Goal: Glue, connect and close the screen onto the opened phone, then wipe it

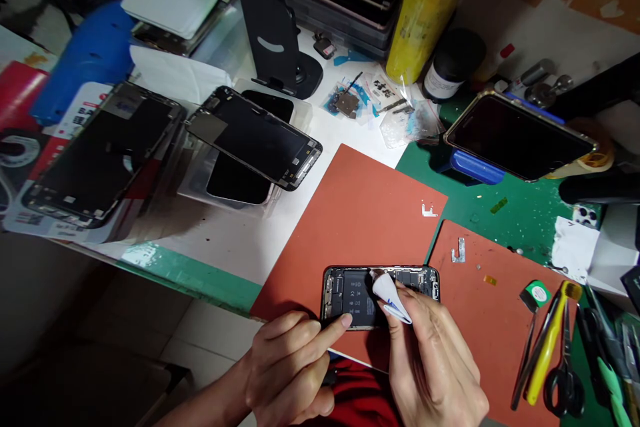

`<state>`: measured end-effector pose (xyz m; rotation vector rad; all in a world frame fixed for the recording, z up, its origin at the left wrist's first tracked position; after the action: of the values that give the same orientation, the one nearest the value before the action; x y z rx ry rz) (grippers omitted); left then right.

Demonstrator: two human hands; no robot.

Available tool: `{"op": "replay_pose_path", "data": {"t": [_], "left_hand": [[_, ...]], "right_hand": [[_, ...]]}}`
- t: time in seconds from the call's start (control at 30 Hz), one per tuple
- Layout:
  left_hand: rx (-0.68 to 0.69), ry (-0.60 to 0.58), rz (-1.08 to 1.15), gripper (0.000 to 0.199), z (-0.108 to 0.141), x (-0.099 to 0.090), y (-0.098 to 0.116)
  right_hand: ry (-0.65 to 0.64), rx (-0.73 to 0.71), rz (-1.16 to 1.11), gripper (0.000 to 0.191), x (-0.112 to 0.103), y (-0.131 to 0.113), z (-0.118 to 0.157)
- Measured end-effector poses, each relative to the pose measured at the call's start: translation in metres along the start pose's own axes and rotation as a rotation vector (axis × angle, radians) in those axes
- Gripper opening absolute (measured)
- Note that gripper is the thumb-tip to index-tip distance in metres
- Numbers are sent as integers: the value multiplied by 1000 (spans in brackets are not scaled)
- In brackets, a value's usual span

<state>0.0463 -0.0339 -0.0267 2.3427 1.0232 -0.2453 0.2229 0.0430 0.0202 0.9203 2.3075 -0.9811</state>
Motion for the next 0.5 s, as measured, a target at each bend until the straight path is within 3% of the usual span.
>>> {"op": "replay_pose_path", "data": {"t": [0.5], "left_hand": [[18, 21, 15, 52, -6, 1, -3]], "right_hand": [[22, -27, -8, 30, -1, 1, -4]]}}
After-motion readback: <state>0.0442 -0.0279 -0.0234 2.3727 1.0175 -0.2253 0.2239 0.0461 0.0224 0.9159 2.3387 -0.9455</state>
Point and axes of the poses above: each hand's wrist, its own z-axis away from the middle knuckle, its own x-axis out of the palm, y = z × x, the point moved 3 cm from there along -z, towards the middle knuckle, and after that the axes turned 15 degrees about y, right-handed, at the moved point
